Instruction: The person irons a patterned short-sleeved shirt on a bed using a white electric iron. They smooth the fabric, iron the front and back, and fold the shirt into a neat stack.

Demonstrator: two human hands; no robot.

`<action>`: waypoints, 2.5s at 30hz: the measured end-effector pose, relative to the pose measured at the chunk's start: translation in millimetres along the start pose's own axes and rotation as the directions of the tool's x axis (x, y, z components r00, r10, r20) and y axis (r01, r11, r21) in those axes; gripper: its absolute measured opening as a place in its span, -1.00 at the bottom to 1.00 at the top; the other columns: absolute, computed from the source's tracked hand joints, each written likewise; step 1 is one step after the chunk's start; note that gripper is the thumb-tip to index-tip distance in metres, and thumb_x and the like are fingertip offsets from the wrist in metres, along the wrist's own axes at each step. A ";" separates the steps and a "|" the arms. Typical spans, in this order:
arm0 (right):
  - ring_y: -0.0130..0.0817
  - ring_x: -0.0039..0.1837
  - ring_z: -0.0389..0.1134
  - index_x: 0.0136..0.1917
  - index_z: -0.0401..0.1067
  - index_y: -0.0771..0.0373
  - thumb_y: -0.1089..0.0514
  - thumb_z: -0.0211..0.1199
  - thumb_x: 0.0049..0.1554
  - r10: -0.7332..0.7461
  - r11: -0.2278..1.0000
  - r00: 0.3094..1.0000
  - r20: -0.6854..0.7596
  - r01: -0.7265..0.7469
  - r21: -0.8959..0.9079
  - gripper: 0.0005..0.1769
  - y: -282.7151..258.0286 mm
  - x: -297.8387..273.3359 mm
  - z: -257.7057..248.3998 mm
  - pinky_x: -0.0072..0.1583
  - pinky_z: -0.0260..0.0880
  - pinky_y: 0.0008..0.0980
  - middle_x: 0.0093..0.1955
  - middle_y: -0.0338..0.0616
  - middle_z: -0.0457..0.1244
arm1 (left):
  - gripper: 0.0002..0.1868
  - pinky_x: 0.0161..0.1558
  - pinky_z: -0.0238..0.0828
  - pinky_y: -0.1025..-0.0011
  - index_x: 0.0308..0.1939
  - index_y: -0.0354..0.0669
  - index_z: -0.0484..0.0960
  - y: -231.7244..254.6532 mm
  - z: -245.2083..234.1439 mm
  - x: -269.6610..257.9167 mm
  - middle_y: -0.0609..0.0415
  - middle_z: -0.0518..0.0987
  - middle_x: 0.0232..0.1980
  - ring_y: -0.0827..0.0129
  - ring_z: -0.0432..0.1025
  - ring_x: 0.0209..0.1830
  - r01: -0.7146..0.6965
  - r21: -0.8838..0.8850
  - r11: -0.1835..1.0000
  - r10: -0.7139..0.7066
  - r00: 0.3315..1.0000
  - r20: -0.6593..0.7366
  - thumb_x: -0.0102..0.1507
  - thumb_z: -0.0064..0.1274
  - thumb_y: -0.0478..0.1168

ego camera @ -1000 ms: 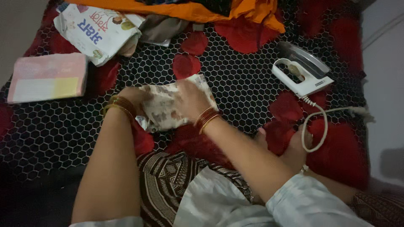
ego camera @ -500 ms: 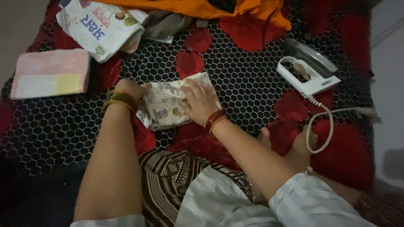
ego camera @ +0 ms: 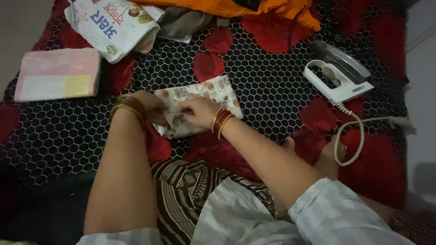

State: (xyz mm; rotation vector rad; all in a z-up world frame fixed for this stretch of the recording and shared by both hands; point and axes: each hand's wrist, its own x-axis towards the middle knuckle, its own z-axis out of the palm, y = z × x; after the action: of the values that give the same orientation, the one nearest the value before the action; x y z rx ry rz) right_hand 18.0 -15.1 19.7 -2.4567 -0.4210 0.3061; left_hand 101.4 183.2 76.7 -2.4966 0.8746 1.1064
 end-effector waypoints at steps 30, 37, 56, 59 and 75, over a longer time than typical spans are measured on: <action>0.04 0.71 -0.48 0.65 -0.32 0.27 -0.54 -0.14 0.23 0.325 0.874 0.931 -0.165 -0.362 -0.324 0.09 31.5 -53.4 -13.0 0.53 -0.46 0.22 0.70 0.16 -0.42 | -0.62 0.18 0.48 0.22 0.15 -0.09 0.65 56.4 -6.8 25.3 -0.04 0.60 0.19 0.13 0.52 0.18 0.045 -0.005 0.999 -0.046 0.986 -0.160 0.34 0.04 -0.03; 0.11 0.65 -0.23 0.58 -0.05 0.32 -0.25 0.14 0.18 0.469 0.743 0.783 -0.409 -0.600 -0.297 -0.07 89.9 -101.3 -66.0 0.54 -0.24 0.24 0.64 0.18 -0.19 | -0.60 0.07 0.60 0.14 0.23 -0.06 0.62 42.8 7.9 46.1 -0.08 0.58 0.26 0.04 0.56 0.16 -0.007 0.320 0.947 0.078 0.975 -0.209 0.31 0.04 -0.14; 0.15 0.31 0.30 0.33 0.30 0.36 0.29 0.15 0.19 0.649 0.485 0.621 -0.439 -0.783 -0.391 -0.57 232.8 -176.6 -163.9 0.27 0.35 0.04 0.33 0.29 0.20 | -0.27 0.26 0.37 0.04 0.53 0.07 0.23 102.1 -15.9 54.9 -0.18 0.51 0.28 -0.04 0.44 0.23 0.023 -0.507 0.862 -0.181 0.947 -0.265 0.29 0.03 0.05; 0.14 0.32 0.28 0.35 0.27 0.35 0.25 0.20 0.15 0.644 0.473 0.646 -0.409 -0.757 -0.450 -0.50 214.7 -171.5 -190.7 0.27 0.32 0.04 0.35 0.29 0.18 | -0.41 0.33 0.30 -0.05 0.46 0.03 0.36 97.8 -29.1 45.0 -0.17 0.55 0.29 -0.01 0.48 0.26 0.177 -0.433 0.884 -0.261 0.955 -0.141 0.37 -0.07 0.07; -0.28 -0.25 0.41 0.19 0.24 0.34 0.01 0.15 0.21 0.616 0.747 0.765 -0.189 -0.491 0.448 -0.58 21.7 -61.4 -151.1 -0.20 0.48 -0.28 -0.10 -0.01 0.34 | -0.16 0.06 0.56 0.11 0.37 -0.30 0.35 57.3 -23.0 13.5 -0.23 0.53 0.29 0.01 0.59 0.04 0.196 -0.724 0.661 -0.358 0.931 -0.075 0.17 0.31 0.08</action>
State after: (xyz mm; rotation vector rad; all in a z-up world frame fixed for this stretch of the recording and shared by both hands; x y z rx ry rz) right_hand 13.7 -135.7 131.5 -2.1332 0.5086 0.1900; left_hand 85.8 122.1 81.8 -3.2747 0.0357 1.2429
